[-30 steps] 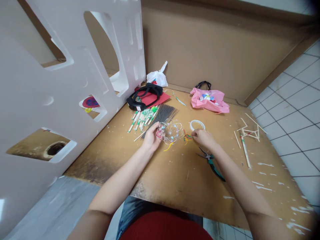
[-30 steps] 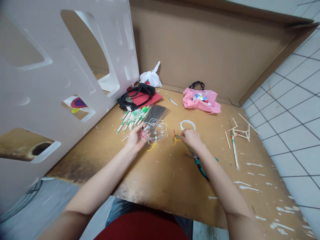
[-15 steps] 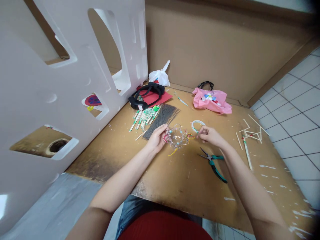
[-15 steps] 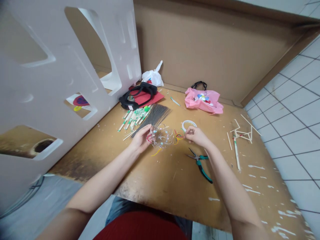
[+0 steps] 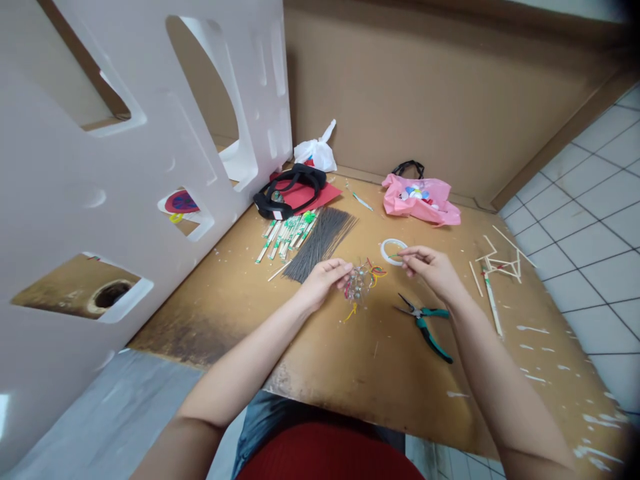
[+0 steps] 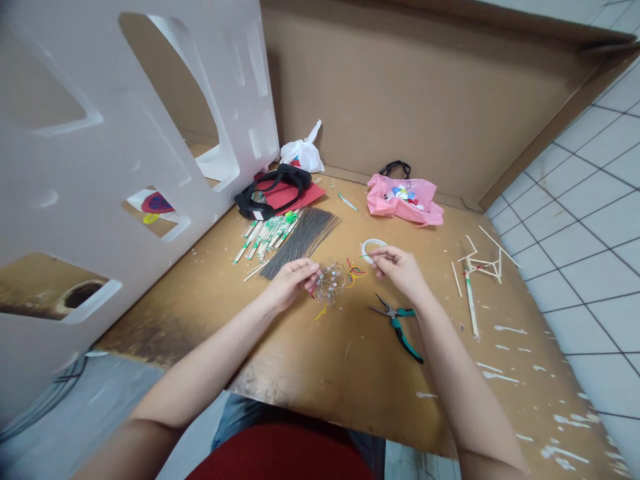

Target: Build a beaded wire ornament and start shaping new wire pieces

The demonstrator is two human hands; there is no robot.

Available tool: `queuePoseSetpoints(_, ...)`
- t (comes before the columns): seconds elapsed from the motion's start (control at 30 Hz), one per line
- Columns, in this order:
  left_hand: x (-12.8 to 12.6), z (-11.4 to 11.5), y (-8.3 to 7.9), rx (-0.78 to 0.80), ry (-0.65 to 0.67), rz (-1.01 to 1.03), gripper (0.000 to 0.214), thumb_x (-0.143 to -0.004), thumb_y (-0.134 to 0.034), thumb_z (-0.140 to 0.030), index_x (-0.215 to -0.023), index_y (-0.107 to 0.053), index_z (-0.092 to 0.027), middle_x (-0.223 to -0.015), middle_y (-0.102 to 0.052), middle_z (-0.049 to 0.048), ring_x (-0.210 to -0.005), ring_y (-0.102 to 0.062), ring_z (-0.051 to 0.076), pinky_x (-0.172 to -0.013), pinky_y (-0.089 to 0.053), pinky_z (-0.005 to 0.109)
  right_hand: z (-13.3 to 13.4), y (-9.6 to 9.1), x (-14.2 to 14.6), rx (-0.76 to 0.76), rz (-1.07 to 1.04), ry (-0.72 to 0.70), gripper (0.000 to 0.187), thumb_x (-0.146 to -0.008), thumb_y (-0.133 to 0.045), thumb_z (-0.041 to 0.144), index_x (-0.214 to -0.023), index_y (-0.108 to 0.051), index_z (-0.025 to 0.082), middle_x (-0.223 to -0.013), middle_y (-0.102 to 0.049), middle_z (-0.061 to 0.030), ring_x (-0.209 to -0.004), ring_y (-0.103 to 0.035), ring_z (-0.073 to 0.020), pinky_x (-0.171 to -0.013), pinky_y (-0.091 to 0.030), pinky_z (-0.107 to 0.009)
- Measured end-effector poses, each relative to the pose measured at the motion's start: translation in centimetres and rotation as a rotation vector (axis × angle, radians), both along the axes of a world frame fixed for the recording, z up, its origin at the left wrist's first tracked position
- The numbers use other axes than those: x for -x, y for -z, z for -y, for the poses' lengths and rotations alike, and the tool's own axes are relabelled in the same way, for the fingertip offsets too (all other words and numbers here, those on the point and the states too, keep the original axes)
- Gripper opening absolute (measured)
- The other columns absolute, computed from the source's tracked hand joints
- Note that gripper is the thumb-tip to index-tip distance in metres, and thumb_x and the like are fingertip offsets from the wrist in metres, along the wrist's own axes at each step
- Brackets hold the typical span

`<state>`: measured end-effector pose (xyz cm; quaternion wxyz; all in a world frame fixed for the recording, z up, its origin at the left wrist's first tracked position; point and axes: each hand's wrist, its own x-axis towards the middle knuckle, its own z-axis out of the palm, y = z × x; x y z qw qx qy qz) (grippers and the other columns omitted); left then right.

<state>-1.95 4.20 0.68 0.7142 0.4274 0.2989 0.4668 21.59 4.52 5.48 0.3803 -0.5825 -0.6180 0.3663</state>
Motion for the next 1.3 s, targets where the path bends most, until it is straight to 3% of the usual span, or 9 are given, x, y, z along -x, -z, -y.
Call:
queuePoseSetpoints(0.13,-0.8,0.6,0.3,-0.145,-0.045,-0.215,0.023,-0.065,-0.072,-0.034,-0.071,-0.065,-0.013,-0.056,-0.055,-0.0026,-0.047,-0.041,0.005,-0.049,-0.03,0.019,2.3,-1.9,2.4,0.033,-0.062,-0.139,0.034,-0.073,-0.06,0.034,-0.102,-0.06,0.016,-0.068,-0.064,-0.0008,-0.054,-0.059,-0.0122,-0.059,-0.049,-0.028)
queuePoseSetpoints(0.27,-1.5,1.2,0.7,-0.197,-0.08,-0.279,0.022,-0.065,-0.071,-0.034,-0.069,-0.065,-0.014,-0.054,-0.055,-0.0026,-0.048,-0.04,0.006,-0.049,-0.029,0.02,3.6,-1.1,3.3,0.087,-0.118,-0.198,0.044,-0.074,-0.06,0.034,-0.114,-0.055,0.017,-0.078,-0.068,-0.0038,-0.066,-0.066,-0.0156,-0.068,-0.051,-0.032)
queuePoseSetpoints(0.4,-1.9,1.6,1.1,-0.229,-0.078,-0.332,0.02,-0.069,-0.068,-0.034,-0.071,-0.065,-0.014,-0.053,-0.053,-0.0031,-0.047,-0.038,0.006,-0.049,-0.028,0.02,4.3,0.5,3.2,0.105,-0.017,-0.155,0.029,-0.074,-0.059,0.034,-0.098,-0.062,0.017,-0.077,-0.069,-0.0047,-0.07,-0.066,-0.0172,-0.069,-0.051,-0.033)
queuePoseSetpoints(0.5,-2.0,1.8,1.3,-0.325,-0.093,-0.394,0.016,-0.071,-0.065,-0.03,-0.071,-0.065,-0.015,-0.056,-0.051,-0.0028,-0.047,-0.037,0.006,-0.049,-0.027,0.02,4.8,0.7,3.3,0.075,0.026,-0.134,0.02,-0.076,-0.057,0.035,-0.085,-0.064,0.018,-0.073,-0.068,-0.0034,-0.068,-0.064,-0.0162,-0.066,-0.051,-0.03)
queuePoseSetpoints(0.73,-1.6,2.3,1.3,-0.669,-0.109,-0.535,0.01,-0.077,-0.056,-0.019,-0.082,-0.065,-0.018,-0.077,-0.055,0.0024,-0.061,-0.047,0.01,-0.057,-0.034,0.021,5.1,1.3,3.2,0.041,0.077,-0.217,0.018,-0.08,-0.056,0.035,-0.081,-0.063,0.018,-0.067,-0.063,-0.0009,-0.061,-0.059,-0.0133,-0.062,-0.049,-0.027)
queuePoseSetpoints(0.87,-1.5,2.4,1.3,-0.715,-0.099,-0.582,0.009,-0.079,-0.053,-0.018,-0.082,-0.062,-0.018,-0.077,-0.054,0.0024,-0.061,-0.047,0.01,-0.057,-0.035,0.021,5.1,1.8,3.1,0.016,0.068,-0.237,0.019,-0.081,-0.054,0.036,-0.082,-0.062,0.018,-0.068,-0.062,-0.0005,-0.061,-0.058,-0.0127,-0.06,-0.047,-0.026)
queuePoseSetpoints(1.13,-1.3,2.6,0.2,-0.887,0.041,-0.674,0.014,-0.076,-0.05,-0.012,-0.083,-0.059,-0.019,-0.079,-0.058,0.0045,-0.076,-0.053,0.016,-0.071,-0.038,0.026,5.4,0.6,3.5,-0.218,0.62,-0.393,0.019,-0.086,-0.047,0.024,-0.09,-0.065,0.02,-0.079,-0.068,-0.0043,-0.07,-0.061,-0.0157,-0.065,-0.043,-0.027)
queuePoseSetpoints(1.3,-1.4,2.7,0.1,-0.931,0.076,-0.725,0.012,-0.079,-0.049,-0.013,-0.085,-0.057,-0.018,-0.08,-0.059,0.006,-0.077,-0.055,0.018,-0.071,-0.039,0.027,5.5,0.3,3.2,-0.235,0.685,-0.444,0.019,-0.087,-0.047,0.023,-0.092,-0.065,0.019,-0.082,-0.07,-0.0057,-0.073,-0.063,-0.0177,-0.066,-0.045,-0.028)
